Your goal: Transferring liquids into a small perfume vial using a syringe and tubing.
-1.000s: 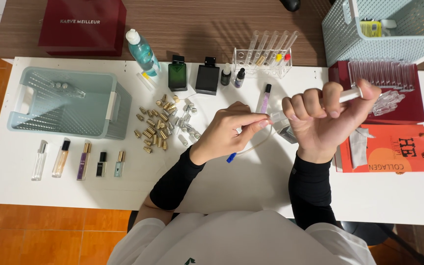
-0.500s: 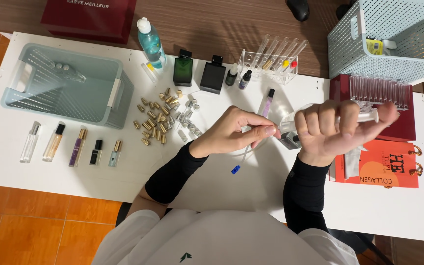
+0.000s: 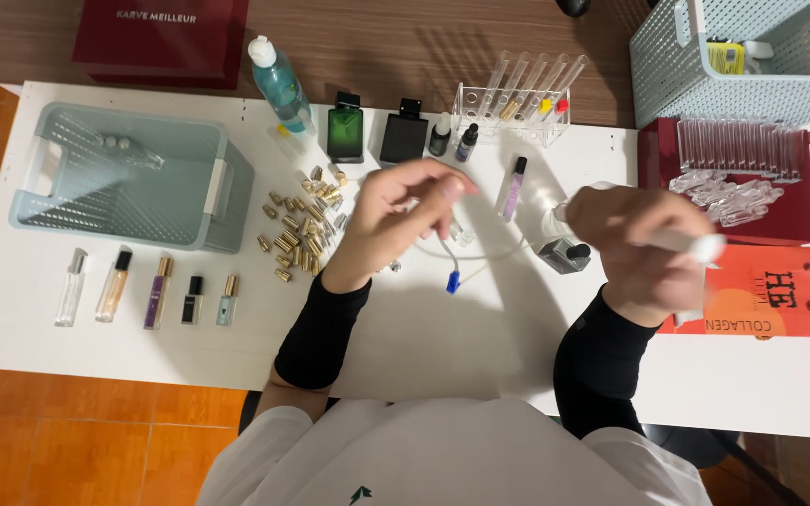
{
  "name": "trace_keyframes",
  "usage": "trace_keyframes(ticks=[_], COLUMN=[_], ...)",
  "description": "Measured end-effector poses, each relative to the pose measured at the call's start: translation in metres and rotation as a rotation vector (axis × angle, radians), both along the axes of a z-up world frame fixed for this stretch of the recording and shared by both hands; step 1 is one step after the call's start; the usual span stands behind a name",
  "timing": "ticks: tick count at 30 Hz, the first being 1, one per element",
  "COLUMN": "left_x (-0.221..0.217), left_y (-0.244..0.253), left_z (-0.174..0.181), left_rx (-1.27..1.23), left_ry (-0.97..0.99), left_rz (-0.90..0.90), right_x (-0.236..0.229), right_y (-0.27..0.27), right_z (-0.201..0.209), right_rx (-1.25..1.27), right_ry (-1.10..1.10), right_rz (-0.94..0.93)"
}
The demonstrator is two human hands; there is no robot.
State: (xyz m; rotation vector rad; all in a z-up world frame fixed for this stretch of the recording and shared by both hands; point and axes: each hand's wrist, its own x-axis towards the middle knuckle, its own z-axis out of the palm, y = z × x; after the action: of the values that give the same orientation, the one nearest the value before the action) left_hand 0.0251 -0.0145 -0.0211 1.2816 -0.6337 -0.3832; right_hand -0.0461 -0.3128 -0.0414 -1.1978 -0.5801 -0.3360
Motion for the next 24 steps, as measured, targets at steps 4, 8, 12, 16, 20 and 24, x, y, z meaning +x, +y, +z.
trace_keyframes(ticks=[4, 8, 12, 16, 20, 24], left_x=[0.007, 0.014, 0.021, 0.022, 0.021, 0.021], left_y=[0.010, 0.017, 0.024, 0.030, 0.034, 0.034], left_z=[-0.002, -0.011, -0.026, -0.033, -0.032, -0.019], left_rx=[-0.095, -0.192, -0.482, -0.696, -0.793, -0.874], left_ry=[0.063, 0.077, 0.065, 0.045, 0.107, 0.134], left_rz=[0.226, 0.357, 0.405, 0.383, 0.410, 0.377], right_x=[-0.001, 0.012, 0.021, 0.028, 0.028, 0.025], right_y=[0.045, 0.078, 0.091, 0.099, 0.095, 0.093], right_z=[0.050, 0.070, 0.062, 0.050, 0.025, 0.025], right_rx=[-0.562, -0.906, -1.178, -1.348, -1.388, -1.329], right_ry=[0.114, 0.118, 0.184, 0.237, 0.247, 0.139], right_rz=[-0.114, -0.131, -0.088, 0.049, 0.107, 0.097])
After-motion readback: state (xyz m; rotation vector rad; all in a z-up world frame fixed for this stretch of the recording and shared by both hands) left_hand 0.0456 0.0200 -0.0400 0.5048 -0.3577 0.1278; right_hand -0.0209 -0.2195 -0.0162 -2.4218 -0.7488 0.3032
